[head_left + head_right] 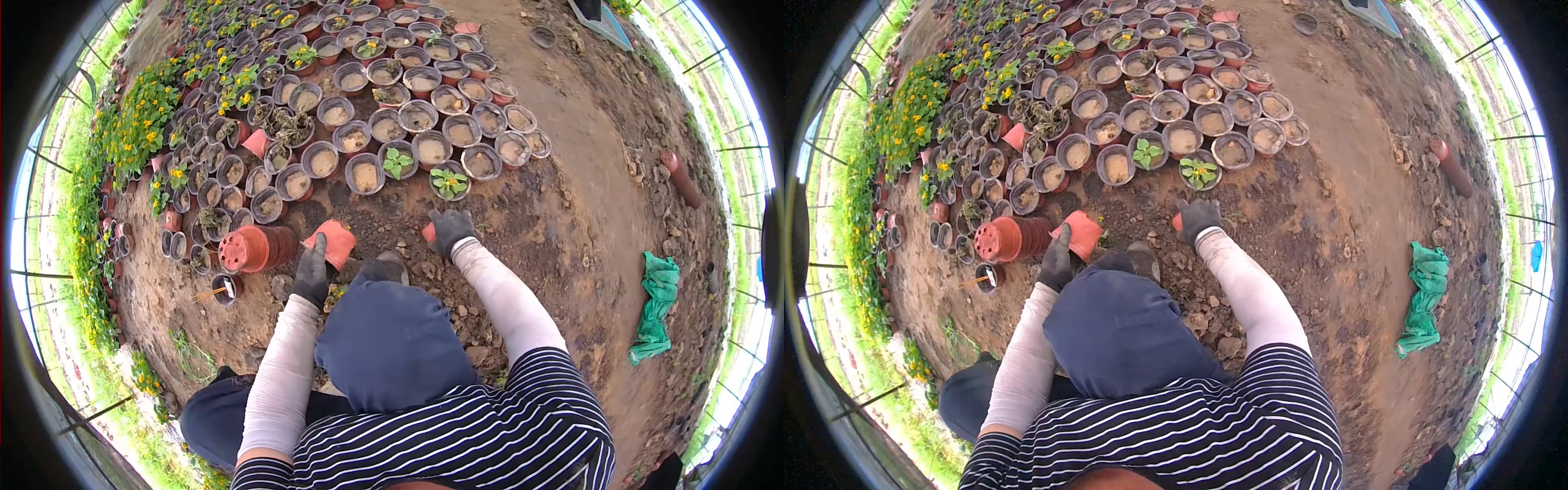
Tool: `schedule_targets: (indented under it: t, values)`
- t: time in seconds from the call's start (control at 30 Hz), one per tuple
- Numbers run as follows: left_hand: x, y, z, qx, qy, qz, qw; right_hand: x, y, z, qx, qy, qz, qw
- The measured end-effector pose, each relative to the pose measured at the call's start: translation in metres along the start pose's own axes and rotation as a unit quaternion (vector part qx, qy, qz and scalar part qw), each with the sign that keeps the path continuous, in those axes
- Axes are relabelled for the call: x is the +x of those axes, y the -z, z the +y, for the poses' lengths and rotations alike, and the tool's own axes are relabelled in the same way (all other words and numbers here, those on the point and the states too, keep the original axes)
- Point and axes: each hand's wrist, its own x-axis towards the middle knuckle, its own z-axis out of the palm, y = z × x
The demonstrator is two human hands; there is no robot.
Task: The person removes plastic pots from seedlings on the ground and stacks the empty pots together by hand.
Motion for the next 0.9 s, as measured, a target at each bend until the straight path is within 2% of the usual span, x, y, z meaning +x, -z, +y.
schedule_targets:
  t: [0.03, 0.1, 0.2, 0.3, 0.4, 0.43, 0.5, 0.53, 0.6, 0.63, 0.7, 0.73, 0.77, 0.8, 0.87, 0.9]
  values:
    - [-0.006, -0.001, 0.005, 0.137, -0.028, -0.009, 0.99, 0.003, 0.0, -0.004, -0.012, 0.001, -0.013, 1.0]
    - [-0.019, -0.004, 0.02, 0.399, -0.083, -0.025, 0.913, 0.004, -0.002, -0.008, -0.043, 0.036, -0.057, 0.997]
    - [-0.034, -0.005, 0.021, 0.462, -0.142, -0.023, 0.875, -0.004, -0.002, -0.009, -0.02, 0.048, -0.041, 0.998]
    - [-0.032, 0.009, 0.011, 0.227, -0.079, -0.011, 0.97, 0.001, -0.022, 0.014, 0.189, 0.025, 0.019, 0.982]
    - [-0.042, 0.001, 0.013, 0.261, -0.065, 0.013, 0.963, 0.001, -0.033, 0.026, 0.227, -0.005, 0.058, 0.972]
    - [-0.04, 0.002, 0.008, 0.208, -0.055, 0.016, 0.976, -0.001, -0.038, 0.028, 0.197, -0.012, 0.081, 0.977]
    - [-0.035, -0.002, 0.001, 0.098, -0.036, 0.022, 0.994, -0.002, -0.048, 0.034, 0.27, -0.057, 0.095, 0.956]
    - [-0.035, -0.006, 0.003, 0.154, -0.03, 0.033, 0.987, -0.004, -0.053, 0.037, 0.305, -0.078, 0.102, 0.944]
    - [-0.036, -0.014, 0.012, 0.265, -0.017, 0.057, 0.962, -0.008, -0.058, 0.04, 0.349, -0.096, 0.179, 0.915]
    - [-0.033, -0.011, 0.011, 0.252, -0.022, 0.044, 0.967, -0.01, -0.058, 0.041, 0.37, -0.103, 0.217, 0.897]
    - [-0.03, -0.005, 0.006, 0.223, -0.032, 0.023, 0.974, -0.017, -0.059, 0.042, 0.351, -0.057, 0.319, 0.879]
    - [-0.031, -0.005, 0.002, 0.167, -0.027, 0.025, 0.985, -0.023, -0.06, 0.045, 0.34, -0.036, 0.368, 0.865]
    - [-0.03, -0.006, -0.002, 0.113, -0.024, 0.025, 0.993, -0.023, -0.066, 0.053, 0.265, -0.049, 0.257, 0.928]
    - [-0.024, -0.008, -0.001, 0.058, -0.025, 0.022, 0.998, -0.02, -0.058, 0.056, 0.272, -0.035, 0.292, 0.916]
    - [-0.019, -0.003, 0.0, 0.058, -0.018, 0.0, 0.998, -0.018, -0.046, 0.059, 0.285, -0.005, 0.347, 0.893]
    - [-0.021, 0.001, -0.003, 0.058, -0.012, -0.008, 0.998, -0.024, -0.028, 0.05, 0.393, 0.005, 0.389, 0.833]
